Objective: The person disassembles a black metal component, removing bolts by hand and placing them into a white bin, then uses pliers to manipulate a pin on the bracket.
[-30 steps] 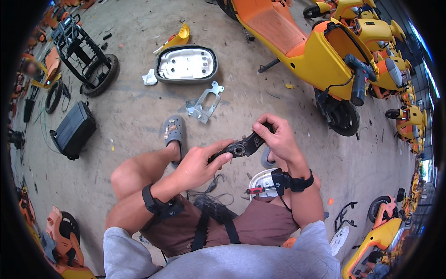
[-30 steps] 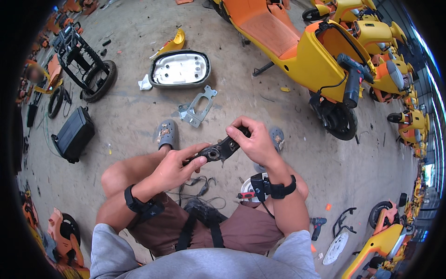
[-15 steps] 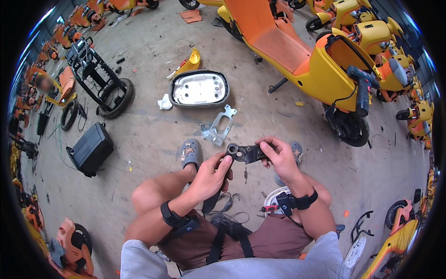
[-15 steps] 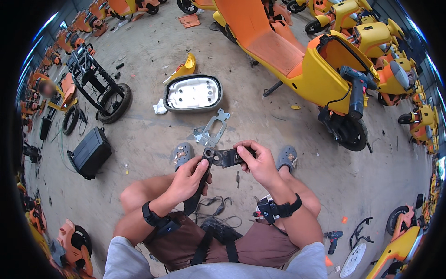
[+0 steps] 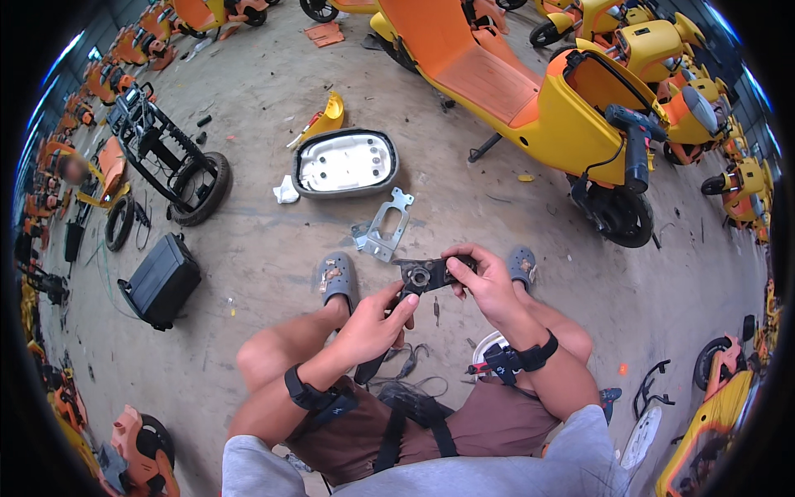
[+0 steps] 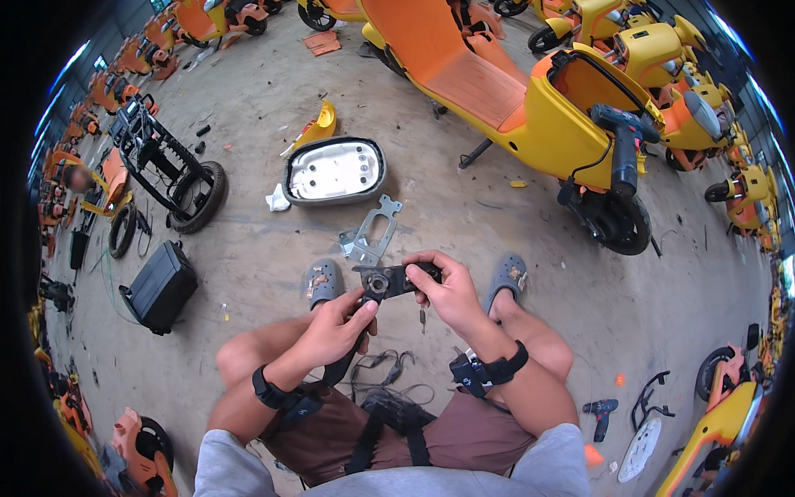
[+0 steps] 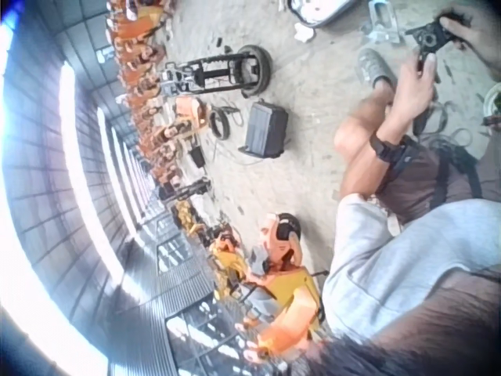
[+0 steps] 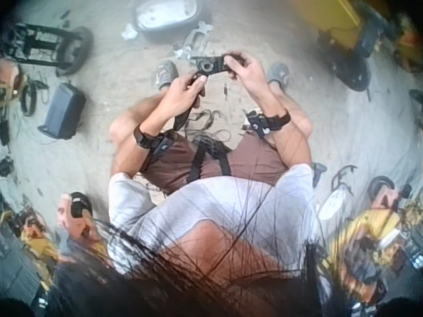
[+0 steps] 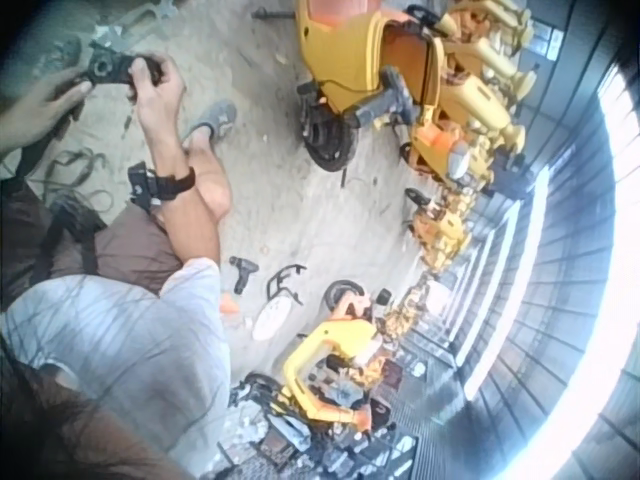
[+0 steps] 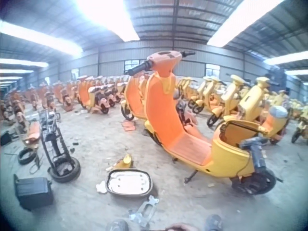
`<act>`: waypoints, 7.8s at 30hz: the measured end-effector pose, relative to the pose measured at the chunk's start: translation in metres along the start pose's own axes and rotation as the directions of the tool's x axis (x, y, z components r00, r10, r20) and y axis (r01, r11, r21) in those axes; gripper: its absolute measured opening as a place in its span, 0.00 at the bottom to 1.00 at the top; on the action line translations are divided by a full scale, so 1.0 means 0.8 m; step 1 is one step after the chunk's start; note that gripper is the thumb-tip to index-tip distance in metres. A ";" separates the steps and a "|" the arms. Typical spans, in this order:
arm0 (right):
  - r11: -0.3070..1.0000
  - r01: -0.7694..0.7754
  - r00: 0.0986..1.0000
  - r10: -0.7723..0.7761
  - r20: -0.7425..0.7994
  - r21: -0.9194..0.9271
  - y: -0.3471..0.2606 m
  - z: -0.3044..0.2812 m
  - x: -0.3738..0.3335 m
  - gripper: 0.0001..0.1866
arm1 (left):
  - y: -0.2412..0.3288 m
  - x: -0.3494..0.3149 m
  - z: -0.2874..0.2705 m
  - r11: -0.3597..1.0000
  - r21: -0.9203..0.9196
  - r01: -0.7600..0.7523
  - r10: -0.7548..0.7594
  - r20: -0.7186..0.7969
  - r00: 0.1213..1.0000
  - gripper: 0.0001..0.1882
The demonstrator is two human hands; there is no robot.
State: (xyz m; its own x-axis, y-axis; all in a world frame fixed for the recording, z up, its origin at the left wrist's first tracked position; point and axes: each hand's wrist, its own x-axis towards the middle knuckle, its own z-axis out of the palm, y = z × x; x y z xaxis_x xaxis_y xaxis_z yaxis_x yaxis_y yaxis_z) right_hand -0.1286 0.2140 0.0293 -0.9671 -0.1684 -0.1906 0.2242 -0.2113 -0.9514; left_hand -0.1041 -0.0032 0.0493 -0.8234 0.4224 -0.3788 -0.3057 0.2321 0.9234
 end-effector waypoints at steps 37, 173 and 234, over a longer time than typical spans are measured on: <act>0.985 -0.036 0.995 0.052 0.090 -0.169 0.028 0.001 -0.010 0.18 | -0.014 0.002 -0.006 0.998 0.002 0.068 -0.068 -0.069 0.995 0.16; 0.972 0.001 0.995 -0.024 0.095 0.235 0.074 0.036 -0.022 0.17 | -0.006 -0.006 -0.007 0.890 0.383 -0.246 0.344 -0.212 0.915 0.33; 0.948 0.029 0.999 -0.014 0.049 -0.318 0.047 0.016 -0.021 0.17 | -0.011 0.001 -0.010 0.989 -0.136 -0.066 0.061 -0.036 0.997 0.29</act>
State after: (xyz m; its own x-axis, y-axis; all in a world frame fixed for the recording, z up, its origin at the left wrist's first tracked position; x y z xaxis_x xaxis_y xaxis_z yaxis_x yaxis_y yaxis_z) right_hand -0.1023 0.1967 0.0002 -0.9632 -0.2119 -0.1651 0.1465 0.1008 -0.9841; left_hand -0.1055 -0.0118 0.0413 -0.8574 0.4039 -0.3190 -0.3130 0.0827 0.9461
